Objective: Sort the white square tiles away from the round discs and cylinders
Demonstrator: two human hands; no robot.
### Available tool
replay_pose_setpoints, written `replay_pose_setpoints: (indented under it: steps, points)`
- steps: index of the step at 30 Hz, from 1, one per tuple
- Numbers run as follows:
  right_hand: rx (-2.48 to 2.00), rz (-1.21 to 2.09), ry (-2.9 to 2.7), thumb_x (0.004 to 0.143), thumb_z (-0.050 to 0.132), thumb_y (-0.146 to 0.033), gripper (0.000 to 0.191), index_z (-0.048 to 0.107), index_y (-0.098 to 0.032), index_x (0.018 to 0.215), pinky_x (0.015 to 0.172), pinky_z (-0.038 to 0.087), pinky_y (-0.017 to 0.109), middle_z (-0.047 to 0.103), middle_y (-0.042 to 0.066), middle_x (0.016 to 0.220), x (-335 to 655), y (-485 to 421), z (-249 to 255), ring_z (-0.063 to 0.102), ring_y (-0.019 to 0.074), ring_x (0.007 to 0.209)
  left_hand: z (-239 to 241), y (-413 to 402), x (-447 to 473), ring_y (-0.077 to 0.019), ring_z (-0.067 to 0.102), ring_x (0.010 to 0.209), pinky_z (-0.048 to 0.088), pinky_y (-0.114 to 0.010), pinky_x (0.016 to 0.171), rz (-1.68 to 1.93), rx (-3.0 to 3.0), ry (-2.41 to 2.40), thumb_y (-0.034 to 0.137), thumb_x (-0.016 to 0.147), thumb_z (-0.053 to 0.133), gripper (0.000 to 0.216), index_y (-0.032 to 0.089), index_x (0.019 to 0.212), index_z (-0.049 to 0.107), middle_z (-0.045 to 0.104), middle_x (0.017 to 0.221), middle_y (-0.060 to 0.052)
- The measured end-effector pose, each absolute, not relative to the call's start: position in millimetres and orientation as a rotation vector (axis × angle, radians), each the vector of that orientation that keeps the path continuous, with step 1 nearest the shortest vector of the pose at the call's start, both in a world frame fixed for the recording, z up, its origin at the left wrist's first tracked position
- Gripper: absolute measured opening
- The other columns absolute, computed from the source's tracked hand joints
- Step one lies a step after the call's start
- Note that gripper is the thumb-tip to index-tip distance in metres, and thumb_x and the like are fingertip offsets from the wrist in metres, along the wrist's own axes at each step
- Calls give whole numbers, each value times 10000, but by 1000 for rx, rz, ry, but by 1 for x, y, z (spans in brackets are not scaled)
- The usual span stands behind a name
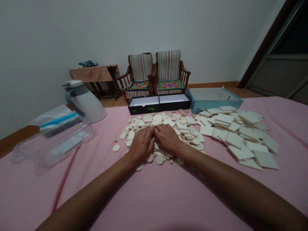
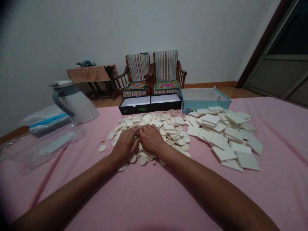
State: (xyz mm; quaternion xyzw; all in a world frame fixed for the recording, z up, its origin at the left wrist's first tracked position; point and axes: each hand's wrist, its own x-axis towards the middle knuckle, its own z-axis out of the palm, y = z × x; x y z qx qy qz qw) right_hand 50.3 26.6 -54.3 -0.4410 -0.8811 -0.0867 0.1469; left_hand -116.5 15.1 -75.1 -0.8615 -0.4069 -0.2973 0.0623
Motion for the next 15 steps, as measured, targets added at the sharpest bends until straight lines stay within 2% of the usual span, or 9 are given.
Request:
replay_pose_setpoints:
  steps: [5,10,15]
  points:
    - [-1299,-65,-2423,965,435,-270,253,606,-124,1081,864,395,368,641,123,1057,64,30,-41,548,244,1001,-76,33,-124,-259,543,1138,445,-459,979,-963,-2579,-1311,257,951,433,342,139,1265,496,611,1204,-134]
    - [-1213,54,-2323,947,453,-224,211,601,-138,1070,837,421,361,628,119,1020,100,8,-38,552,228,972,-64,7,-131,-255,518,1207,418,-475,1024,-1015,-2691,-1123,256,944,465,285,181,1203,558,593,1258,-129]
    - [-1150,103,-2332,908,484,-180,160,601,-156,1013,810,424,360,601,103,955,117,-29,-50,523,223,912,-58,-28,-124,-304,482,1249,380,-492,1068,-672,-2962,-650,459,853,623,440,170,1181,570,592,1276,-154]
